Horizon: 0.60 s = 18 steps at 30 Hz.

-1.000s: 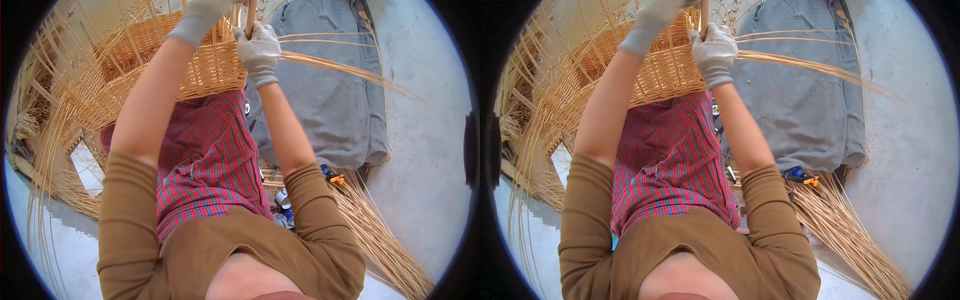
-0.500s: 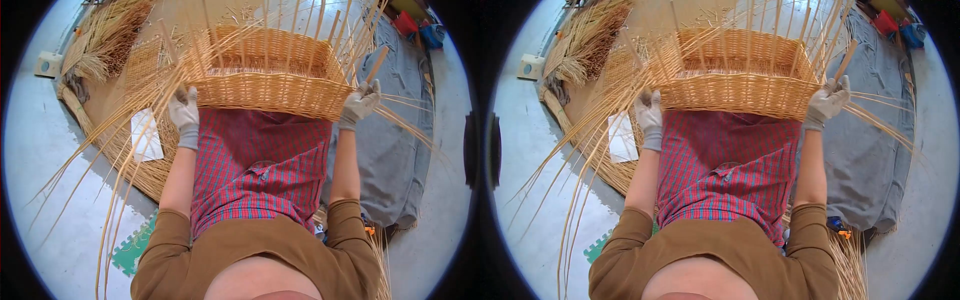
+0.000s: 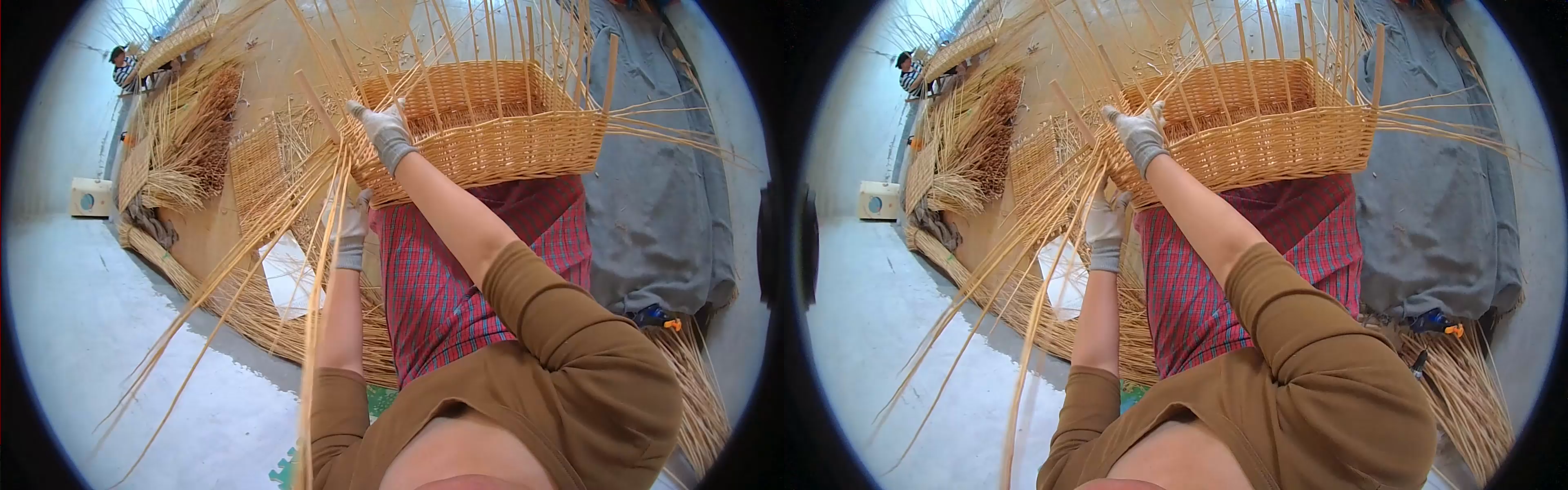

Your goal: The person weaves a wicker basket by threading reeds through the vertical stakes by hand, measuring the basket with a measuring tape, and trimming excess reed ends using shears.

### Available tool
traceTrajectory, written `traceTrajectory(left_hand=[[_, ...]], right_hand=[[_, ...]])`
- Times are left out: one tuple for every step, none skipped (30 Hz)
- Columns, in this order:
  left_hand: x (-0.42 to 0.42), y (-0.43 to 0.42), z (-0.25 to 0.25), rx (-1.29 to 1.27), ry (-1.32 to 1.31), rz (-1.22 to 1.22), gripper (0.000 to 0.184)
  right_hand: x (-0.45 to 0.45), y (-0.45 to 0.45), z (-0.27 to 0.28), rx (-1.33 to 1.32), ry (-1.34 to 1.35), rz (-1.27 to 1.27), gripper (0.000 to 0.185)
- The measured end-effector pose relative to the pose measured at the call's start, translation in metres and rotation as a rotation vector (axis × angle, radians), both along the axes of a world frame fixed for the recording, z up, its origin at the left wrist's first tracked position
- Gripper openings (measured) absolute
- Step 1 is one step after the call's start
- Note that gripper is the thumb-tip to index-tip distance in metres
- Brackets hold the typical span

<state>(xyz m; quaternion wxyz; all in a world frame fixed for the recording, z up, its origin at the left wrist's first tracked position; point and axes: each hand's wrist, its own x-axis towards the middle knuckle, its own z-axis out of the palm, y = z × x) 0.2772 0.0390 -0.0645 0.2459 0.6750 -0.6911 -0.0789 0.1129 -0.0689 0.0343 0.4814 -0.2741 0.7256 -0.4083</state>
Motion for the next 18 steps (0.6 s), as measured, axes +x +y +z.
traceTrajectory(left_hand=[[0.008, -0.004, -0.004, 0.004, -0.002, -0.008, 0.066], [0.012, -0.006, -0.001, 0.000, -0.132, -0.052, 0.068], [0.016, -0.008, 0.003, -0.006, -0.264, -0.100, 0.071], [0.017, -0.017, -0.005, -0.192, 0.043, -0.143, 0.066], [0.025, -0.020, -0.010, -0.185, 0.042, -0.159, 0.066], [0.030, -0.020, -0.017, -0.103, 0.029, -0.146, 0.061], [0.026, -0.016, -0.014, -0.015, 0.019, -0.133, 0.056], [0.017, -0.015, 0.006, 0.080, -0.070, -0.129, 0.052], [0.021, -0.019, -0.002, 0.086, -0.066, -0.138, 0.052], [0.025, -0.021, -0.012, 0.080, -0.024, -0.154, 0.054], [0.029, -0.021, -0.023, 0.074, 0.019, -0.168, 0.057], [0.020, -0.015, -0.001, 0.058, -0.038, -0.180, 0.062], [0.023, -0.014, -0.005, 0.065, -0.037, -0.178, 0.062], [0.027, -0.017, -0.011, 0.077, 0.028, -0.185, 0.065], [0.023, -0.018, -0.007, 0.087, 0.095, -0.197, 0.069], [0.020, -0.017, -0.003, 0.095, 0.164, -0.185, 0.059], [0.019, -0.019, 0.001, 0.099, 0.165, -0.184, 0.059], [0.019, -0.020, 0.001, 0.120, 0.146, -0.182, 0.051]], right_hand=[[0.000, 0.001, 0.000, 0.009, -0.047, -0.039, 0.143], [0.006, -0.002, -0.005, 0.006, 0.011, -0.129, 0.138], [0.010, -0.001, -0.010, 0.015, 0.009, -0.141, 0.138], [0.013, 0.000, -0.009, -0.061, 0.039, -0.204, 0.137], [0.016, 0.001, -0.008, -0.133, 0.072, -0.269, 0.137], [0.020, 0.003, -0.007, -0.211, 0.203, -0.254, 0.114], [0.023, 0.002, -0.014, -0.193, 0.216, -0.269, 0.114], [0.027, 0.001, -0.016, -0.476, 0.080, -0.246, 0.090], [0.029, -0.001, -0.019, -0.764, -0.064, -0.214, 0.067], [0.028, -0.002, -0.023, -0.755, -0.058, -0.217, 0.067], [0.023, 0.000, -0.010, -0.733, -0.107, -0.077, 0.048], [0.019, 0.000, 0.006, -0.713, -0.158, 0.067, 0.033], [0.013, 0.001, 0.023, -0.705, -0.159, 0.069, 0.033], [0.003, 0.000, 0.042, -0.526, -0.179, 0.295, 0.031], [-0.006, -0.004, 0.049, -0.342, -0.194, 0.513, 0.031], [-0.006, -0.022, 0.046, -0.407, 0.246, 0.692, 0.037], [0.000, -0.025, 0.049, -0.403, 0.245, 0.693, 0.037], [0.006, -0.022, 0.055, -0.743, 0.347, 0.375, 0.035]])
